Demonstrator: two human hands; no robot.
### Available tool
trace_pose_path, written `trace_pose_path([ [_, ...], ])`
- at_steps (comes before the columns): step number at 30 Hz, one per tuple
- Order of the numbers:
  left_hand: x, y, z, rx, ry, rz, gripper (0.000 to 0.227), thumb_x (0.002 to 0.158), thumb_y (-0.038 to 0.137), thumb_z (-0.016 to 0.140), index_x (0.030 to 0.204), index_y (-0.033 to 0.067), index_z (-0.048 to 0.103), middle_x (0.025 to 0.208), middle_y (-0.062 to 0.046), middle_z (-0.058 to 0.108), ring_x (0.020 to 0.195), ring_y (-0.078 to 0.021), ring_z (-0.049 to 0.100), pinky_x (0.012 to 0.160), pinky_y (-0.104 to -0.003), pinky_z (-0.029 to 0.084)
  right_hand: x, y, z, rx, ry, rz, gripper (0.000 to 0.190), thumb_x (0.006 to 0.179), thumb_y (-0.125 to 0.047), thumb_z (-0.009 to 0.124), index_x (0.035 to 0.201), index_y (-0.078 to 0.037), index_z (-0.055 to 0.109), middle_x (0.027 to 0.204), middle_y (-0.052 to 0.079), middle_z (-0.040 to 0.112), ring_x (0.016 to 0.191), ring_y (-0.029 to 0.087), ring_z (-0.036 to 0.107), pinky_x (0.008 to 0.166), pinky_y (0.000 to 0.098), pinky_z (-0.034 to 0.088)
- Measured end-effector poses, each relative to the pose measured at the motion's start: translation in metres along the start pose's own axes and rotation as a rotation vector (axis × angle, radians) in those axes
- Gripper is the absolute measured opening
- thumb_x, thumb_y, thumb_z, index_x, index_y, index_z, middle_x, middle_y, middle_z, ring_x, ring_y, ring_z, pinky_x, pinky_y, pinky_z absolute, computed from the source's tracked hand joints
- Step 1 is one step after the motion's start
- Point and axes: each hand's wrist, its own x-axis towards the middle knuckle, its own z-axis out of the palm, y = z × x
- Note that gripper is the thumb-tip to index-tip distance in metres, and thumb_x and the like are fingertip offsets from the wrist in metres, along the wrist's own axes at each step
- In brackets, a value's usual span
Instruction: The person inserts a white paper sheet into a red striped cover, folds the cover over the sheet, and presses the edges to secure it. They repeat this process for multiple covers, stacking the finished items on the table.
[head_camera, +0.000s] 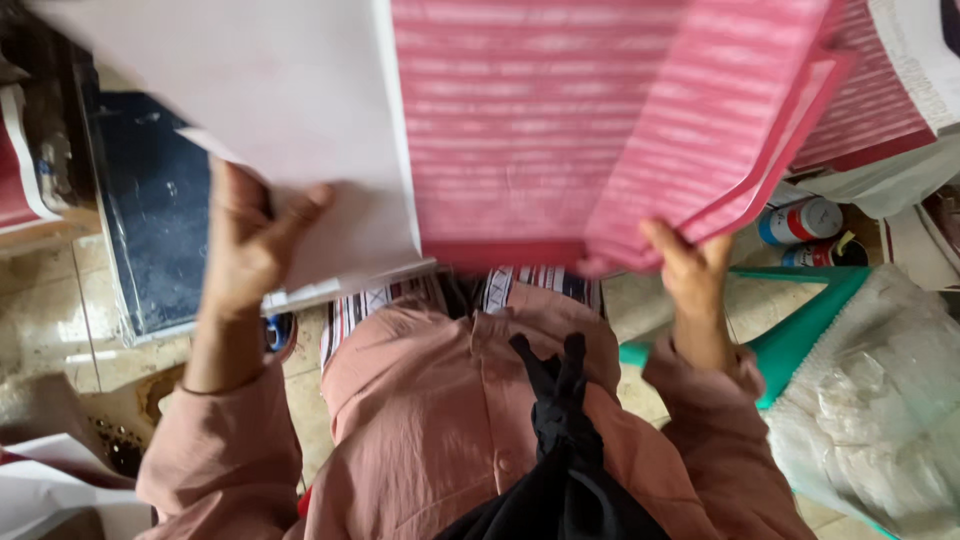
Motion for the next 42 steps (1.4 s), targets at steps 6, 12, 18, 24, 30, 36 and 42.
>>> trace_pose_path([
  [6,-0.017,0.013,-0.026,0.188,0.026,0.183,0.055,0.081,0.019,0.070,0.121,0.0042,0.036,0.120,-0.014,0.044,0.119,-0.0267,0.046,0.110,-0.041,0.041,0.026,0.057,0.031,0.224,-0.017,-0.015,0.061,0.075,-0.001,0.073,0.127,-0.003,0.042,0.117,0.009,0.053,0.109,0.021,0.052,0.100,0.0344,0.044],
  [12,-0.015,-0.003,-0.011,-0.131,0.058,0.383,0.070,0.083,0.027,0.064,0.139,0.0127,0.025,0.136,-0.016,0.037,0.128,-0.0320,0.040,0.118,-0.054,0.038,0.012,0.064,0.043,0.338,-0.124,-0.107,0.060,0.080,0.002,0.068,0.132,-0.008,0.039,0.124,0.013,0.052,0.116,0.029,0.051,0.105,0.0436,0.046],
  [18,-0.015,0.017,0.004,-0.104,0.021,0.355,0.077,0.082,0.030,0.069,0.143,0.0162,0.023,0.138,-0.015,0.033,0.129,-0.0302,0.039,0.113,-0.052,0.044,0.021,0.069,0.058,0.416,-0.001,-0.114,0.057,0.079,-0.005,0.071,0.128,-0.008,0.043,0.119,0.009,0.053,0.113,0.026,0.050,0.103,0.0451,0.042],
  [24,-0.019,0.087,0.004,0.880,0.238,0.316,0.092,0.084,0.008,0.091,0.148,0.0073,0.025,0.136,-0.037,0.043,0.126,-0.0460,0.043,0.099,-0.053,0.032,0.026,0.057,0.068,0.260,0.176,-0.115,0.041,0.068,-0.006,0.082,0.102,-0.006,0.059,0.094,0.006,0.062,0.087,0.019,0.060,0.079,0.0318,0.054],
  [30,0.019,0.063,0.043,1.691,0.107,0.357,0.087,0.063,0.047,0.086,0.132,0.0121,0.045,0.122,-0.014,0.048,0.107,-0.0351,0.051,0.085,-0.052,0.043,0.017,0.080,0.065,0.326,0.119,-0.033,0.053,0.068,-0.008,0.085,0.110,-0.006,0.053,0.100,0.009,0.061,0.093,0.024,0.060,0.087,0.0350,0.053],
  [36,0.024,0.056,0.033,1.731,0.029,0.376,0.070,0.066,0.054,0.078,0.116,0.0166,0.047,0.087,-0.002,0.062,0.072,-0.0253,0.064,0.060,-0.039,0.050,0.002,0.094,0.079,0.128,-0.034,0.248,0.046,0.068,-0.015,0.083,0.107,-0.010,0.059,0.101,0.005,0.065,0.098,0.021,0.061,0.095,0.0321,0.050],
  [42,0.004,0.064,0.002,1.578,0.115,0.435,0.061,0.062,0.063,0.084,0.091,0.0195,0.054,0.075,0.003,0.063,0.065,-0.0231,0.063,0.050,-0.038,0.045,0.053,0.041,0.079,0.095,0.166,0.017,0.050,0.061,-0.004,0.087,0.104,-0.002,0.063,0.099,0.009,0.067,0.091,0.020,0.062,0.081,0.0319,0.055],
])
